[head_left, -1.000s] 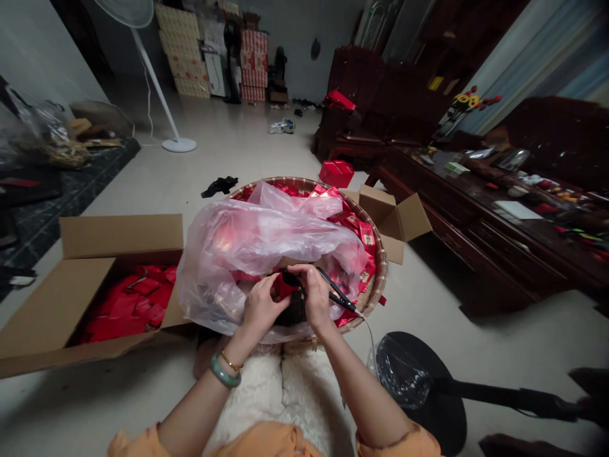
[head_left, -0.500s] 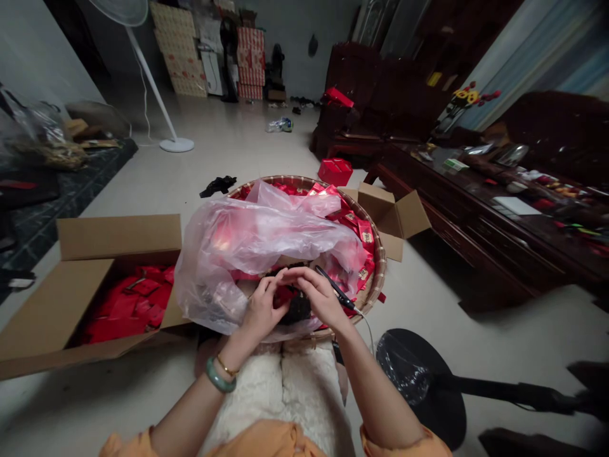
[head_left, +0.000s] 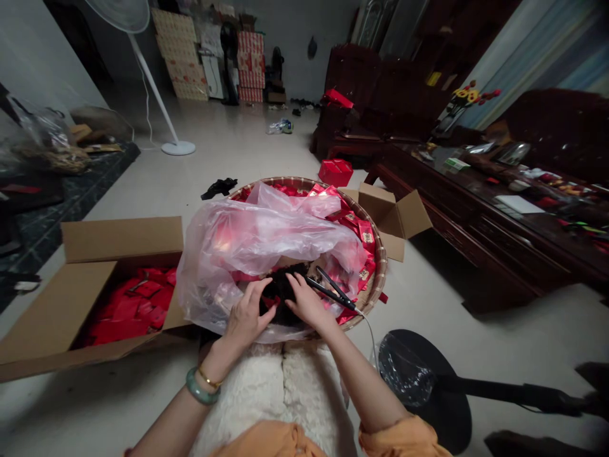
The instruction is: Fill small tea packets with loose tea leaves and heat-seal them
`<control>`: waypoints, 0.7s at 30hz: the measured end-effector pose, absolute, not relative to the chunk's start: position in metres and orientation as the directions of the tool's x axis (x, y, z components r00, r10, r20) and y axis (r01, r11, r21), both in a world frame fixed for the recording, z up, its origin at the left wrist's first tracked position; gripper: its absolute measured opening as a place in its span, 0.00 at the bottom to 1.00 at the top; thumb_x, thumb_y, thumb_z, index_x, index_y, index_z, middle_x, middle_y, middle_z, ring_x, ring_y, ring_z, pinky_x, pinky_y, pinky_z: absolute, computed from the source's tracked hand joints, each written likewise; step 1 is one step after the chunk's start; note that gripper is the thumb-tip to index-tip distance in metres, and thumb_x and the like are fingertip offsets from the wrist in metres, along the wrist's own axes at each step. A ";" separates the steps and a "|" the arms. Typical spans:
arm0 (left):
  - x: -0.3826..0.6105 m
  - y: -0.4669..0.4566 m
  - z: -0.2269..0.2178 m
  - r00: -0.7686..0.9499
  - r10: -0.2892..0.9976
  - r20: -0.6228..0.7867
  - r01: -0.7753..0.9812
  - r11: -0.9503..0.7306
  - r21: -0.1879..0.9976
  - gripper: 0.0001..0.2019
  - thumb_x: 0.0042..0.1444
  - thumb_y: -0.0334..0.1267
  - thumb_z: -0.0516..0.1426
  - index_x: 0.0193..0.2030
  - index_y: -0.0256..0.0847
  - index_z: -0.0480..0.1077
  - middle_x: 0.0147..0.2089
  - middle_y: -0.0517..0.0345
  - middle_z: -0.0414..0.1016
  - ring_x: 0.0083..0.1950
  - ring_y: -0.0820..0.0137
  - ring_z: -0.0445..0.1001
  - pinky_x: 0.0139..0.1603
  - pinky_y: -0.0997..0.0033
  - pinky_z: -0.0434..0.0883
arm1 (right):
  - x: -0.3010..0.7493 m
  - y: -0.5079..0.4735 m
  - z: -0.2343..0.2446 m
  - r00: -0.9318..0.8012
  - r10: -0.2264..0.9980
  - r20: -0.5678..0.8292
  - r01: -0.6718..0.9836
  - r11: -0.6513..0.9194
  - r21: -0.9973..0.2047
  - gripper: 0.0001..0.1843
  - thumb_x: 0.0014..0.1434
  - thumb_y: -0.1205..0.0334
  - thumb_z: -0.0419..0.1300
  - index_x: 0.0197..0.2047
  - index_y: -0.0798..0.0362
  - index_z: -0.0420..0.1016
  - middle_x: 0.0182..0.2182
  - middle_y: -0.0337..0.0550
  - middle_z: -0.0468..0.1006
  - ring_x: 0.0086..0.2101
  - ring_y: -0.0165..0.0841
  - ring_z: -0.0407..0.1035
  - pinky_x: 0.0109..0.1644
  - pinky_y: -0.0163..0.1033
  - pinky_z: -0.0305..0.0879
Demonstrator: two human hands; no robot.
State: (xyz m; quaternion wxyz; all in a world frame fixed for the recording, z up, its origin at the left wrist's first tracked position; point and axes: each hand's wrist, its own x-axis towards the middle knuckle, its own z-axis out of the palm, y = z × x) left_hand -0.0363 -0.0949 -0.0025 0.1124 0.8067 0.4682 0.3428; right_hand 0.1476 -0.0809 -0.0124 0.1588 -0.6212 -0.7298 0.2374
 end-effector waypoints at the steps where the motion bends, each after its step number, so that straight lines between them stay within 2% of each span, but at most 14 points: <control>1: -0.037 -0.095 -0.005 0.322 0.826 0.463 0.679 -0.543 0.495 0.25 0.55 0.34 0.55 0.59 0.44 0.54 0.51 0.49 0.68 0.49 0.63 0.73 0.47 0.63 0.73 | 0.143 -0.077 -0.013 -0.179 0.981 -0.080 0.871 0.120 -0.476 0.40 0.51 0.69 0.60 0.65 0.50 0.51 0.64 0.56 0.53 0.56 0.43 0.61 0.53 0.46 0.63; 3: -0.037 -0.094 -0.008 0.313 0.815 0.488 0.686 -0.549 0.477 0.23 0.54 0.34 0.56 0.56 0.43 0.55 0.50 0.49 0.69 0.48 0.63 0.74 0.44 0.63 0.73 | 0.136 -0.068 -0.011 -0.191 0.976 -0.108 0.919 0.139 -0.368 0.38 0.52 0.70 0.59 0.64 0.48 0.53 0.62 0.55 0.56 0.54 0.44 0.62 0.50 0.45 0.65; 6: -0.038 -0.093 -0.012 0.303 0.802 0.516 0.698 -0.555 0.452 0.23 0.52 0.34 0.57 0.55 0.42 0.55 0.49 0.49 0.70 0.47 0.62 0.75 0.41 0.65 0.74 | 0.133 -0.060 -0.006 -0.211 0.966 -0.148 0.943 0.161 -0.293 0.25 0.54 0.72 0.55 0.56 0.50 0.64 0.48 0.51 0.69 0.48 0.40 0.66 0.46 0.42 0.65; 8: -0.037 -0.093 -0.012 0.303 0.795 0.525 0.698 -0.560 0.446 0.23 0.52 0.34 0.57 0.54 0.42 0.55 0.49 0.49 0.70 0.46 0.63 0.75 0.40 0.66 0.74 | 0.134 -0.060 -0.005 -0.202 0.968 -0.150 0.947 0.154 -0.282 0.20 0.55 0.71 0.55 0.52 0.52 0.66 0.44 0.49 0.70 0.45 0.38 0.67 0.45 0.39 0.65; 12: -0.035 -0.093 -0.010 0.336 0.801 0.495 0.701 -0.564 0.437 0.21 0.53 0.34 0.57 0.53 0.43 0.57 0.49 0.50 0.71 0.46 0.62 0.75 0.40 0.66 0.74 | 0.138 -0.065 -0.013 -0.202 0.970 -0.137 0.942 0.154 -0.299 0.20 0.53 0.69 0.58 0.51 0.51 0.67 0.46 0.48 0.68 0.42 0.35 0.69 0.41 0.36 0.64; 14: -0.035 -0.093 -0.008 0.349 0.804 0.482 0.700 -0.566 0.436 0.21 0.53 0.35 0.57 0.53 0.43 0.57 0.48 0.50 0.71 0.46 0.62 0.76 0.40 0.66 0.74 | 0.141 -0.065 -0.018 -0.200 0.973 -0.116 0.922 0.147 -0.357 0.16 0.52 0.71 0.57 0.46 0.51 0.70 0.42 0.46 0.71 0.39 0.34 0.70 0.40 0.35 0.63; 17: -0.037 -0.094 -0.007 0.356 0.808 0.469 0.692 -0.566 0.449 0.21 0.53 0.34 0.57 0.53 0.42 0.57 0.48 0.51 0.72 0.46 0.63 0.76 0.41 0.66 0.74 | 0.151 -0.065 -0.021 -0.142 0.990 -0.015 0.821 0.109 -0.560 0.11 0.49 0.73 0.57 0.37 0.53 0.73 0.35 0.42 0.75 0.36 0.32 0.70 0.41 0.35 0.64; 19: -0.037 -0.095 -0.007 0.350 0.813 0.465 0.692 -0.559 0.457 0.20 0.53 0.35 0.57 0.53 0.42 0.57 0.48 0.51 0.72 0.46 0.63 0.76 0.43 0.66 0.74 | 0.160 -0.066 -0.015 -0.050 0.998 0.041 0.677 0.064 -0.733 0.09 0.49 0.70 0.58 0.35 0.54 0.74 0.30 0.39 0.76 0.31 0.31 0.70 0.38 0.35 0.65; 21: -0.037 -0.096 -0.007 0.340 0.814 0.471 0.699 -0.554 0.453 0.20 0.54 0.35 0.57 0.53 0.42 0.58 0.48 0.51 0.73 0.47 0.63 0.76 0.43 0.65 0.73 | 0.165 -0.071 -0.001 0.025 0.999 0.048 0.492 0.029 -0.870 0.08 0.50 0.65 0.58 0.36 0.54 0.75 0.24 0.36 0.74 0.24 0.29 0.68 0.29 0.33 0.65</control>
